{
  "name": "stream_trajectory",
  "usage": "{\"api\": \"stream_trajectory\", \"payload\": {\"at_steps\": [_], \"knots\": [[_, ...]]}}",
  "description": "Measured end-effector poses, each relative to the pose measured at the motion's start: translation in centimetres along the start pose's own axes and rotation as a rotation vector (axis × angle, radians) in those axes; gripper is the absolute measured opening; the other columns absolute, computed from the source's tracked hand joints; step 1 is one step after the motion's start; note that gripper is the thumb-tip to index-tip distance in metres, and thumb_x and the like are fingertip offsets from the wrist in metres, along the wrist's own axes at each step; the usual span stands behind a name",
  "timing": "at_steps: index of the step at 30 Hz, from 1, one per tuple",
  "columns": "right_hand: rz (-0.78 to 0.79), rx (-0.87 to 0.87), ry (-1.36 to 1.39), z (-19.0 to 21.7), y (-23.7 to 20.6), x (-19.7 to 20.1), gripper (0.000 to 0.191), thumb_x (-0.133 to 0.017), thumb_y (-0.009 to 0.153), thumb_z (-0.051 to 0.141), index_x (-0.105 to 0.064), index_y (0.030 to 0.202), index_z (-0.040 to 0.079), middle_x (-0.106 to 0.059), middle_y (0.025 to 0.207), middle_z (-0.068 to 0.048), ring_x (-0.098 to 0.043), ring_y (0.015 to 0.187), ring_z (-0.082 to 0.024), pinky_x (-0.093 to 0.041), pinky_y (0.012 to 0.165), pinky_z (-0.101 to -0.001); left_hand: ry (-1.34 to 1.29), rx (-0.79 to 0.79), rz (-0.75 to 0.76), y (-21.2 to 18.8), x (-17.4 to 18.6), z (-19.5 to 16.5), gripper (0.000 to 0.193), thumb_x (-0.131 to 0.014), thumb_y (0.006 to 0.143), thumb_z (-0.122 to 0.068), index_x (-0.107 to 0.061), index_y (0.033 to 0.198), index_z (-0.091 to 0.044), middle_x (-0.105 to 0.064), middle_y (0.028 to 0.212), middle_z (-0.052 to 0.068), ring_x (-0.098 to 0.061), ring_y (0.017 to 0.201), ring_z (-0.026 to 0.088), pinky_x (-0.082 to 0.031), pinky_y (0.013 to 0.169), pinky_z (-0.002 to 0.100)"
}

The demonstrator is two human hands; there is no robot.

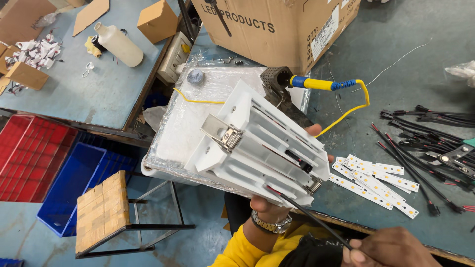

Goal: The person solders wires to LED strips inside a white housing using a soldering iron and solder. They repeatedly position the strips, apply solder to the contacts, and adjust the wires while working at a bench with multiple LED strips and tools.

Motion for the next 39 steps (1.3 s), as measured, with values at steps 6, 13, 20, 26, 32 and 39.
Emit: {"api": "stream_trajectory", "payload": {"at_steps": [6,13,20,26,32,39], "knots": [[-0.006,0.008,-0.043,-0.9,-1.6,-0.6,0.029,-0.084,0.085,0.032,-0.075,0.072,0.008,-0.071,0.06,-0.005,-0.077,0.055,-0.017,-0.059,0.05,-0.0332,0.011,0.006,0.01,0.3,-0.5,-0.1,0.139,-0.089,0.06,-0.071,-0.018,0.164,-0.014,-0.028,0.161,0.036,-0.055,0.134,0.04,-0.048,0.112,0.06],[-0.475,-0.18,-0.495,5.1,-2.3,2.0,0.026,-0.082,0.075,0.045,-0.08,0.076,0.019,-0.069,0.059,0.002,-0.069,0.061,-0.015,-0.055,0.068,-0.0368,0.017,0.014,0.018,0.3,-0.7,-0.2,0.137,-0.09,0.06,-0.069,-0.02,0.163,-0.013,-0.03,0.16,0.035,-0.056,0.133,0.039,-0.049,0.111,0.059],[-0.45,-0.157,-0.528,8.0,0.3,3.8,0.024,-0.08,0.077,0.047,-0.079,0.076,0.023,-0.07,0.062,0.004,-0.07,0.065,-0.015,-0.056,0.079,-0.0375,0.031,0.013,0.021,0.4,-0.7,-0.4,0.135,-0.09,0.061,-0.068,-0.021,0.163,-0.013,-0.032,0.158,0.034,-0.056,0.132,0.038,-0.049,0.11,0.058],[-0.393,-0.133,-0.507,5.7,-1.7,2.4,0.027,-0.079,0.079,0.05,-0.079,0.081,0.023,-0.071,0.063,0.005,-0.072,0.067,-0.013,-0.056,0.089,-0.0439,0.039,0.026,0.031,0.5,-0.8,-0.2,0.134,-0.09,0.061,-0.067,-0.022,0.162,-0.012,-0.034,0.156,0.033,-0.056,0.131,0.037,-0.049,0.109,0.056],[0.098,-0.569,0.071,-3.1,-5.4,-3.7,0.024,-0.078,0.087,0.042,-0.082,0.095,0.019,-0.077,0.083,0.0,-0.08,0.081,-0.015,-0.058,0.082,-0.0365,0.04,0.035,0.031,0.7,-0.5,0.4,0.132,-0.091,0.061,-0.066,-0.023,0.161,-0.011,-0.035,0.155,0.032,-0.057,0.13,0.036,-0.05,0.109,0.055],[0.089,0.057,-0.166,2.3,-1.6,-2.1,0.022,-0.071,0.095,0.036,-0.079,0.113,0.026,-0.082,0.099,0.004,-0.082,0.081,-0.014,-0.059,0.075,-0.0317,0.043,0.038,0.031,0.8,0.0,0.6,0.13,-0.091,0.062,-0.064,-0.025,0.16,-0.01,-0.037,0.153,0.03,-0.057,0.129,0.035,-0.05,0.108,0.054]]}}
Point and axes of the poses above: each hand's wrist, its own y-axis towards the middle knuckle, its own x-axis out of the back of the hand, z = x × y, the point moved 9 cm from there along y, towards the middle knuckle
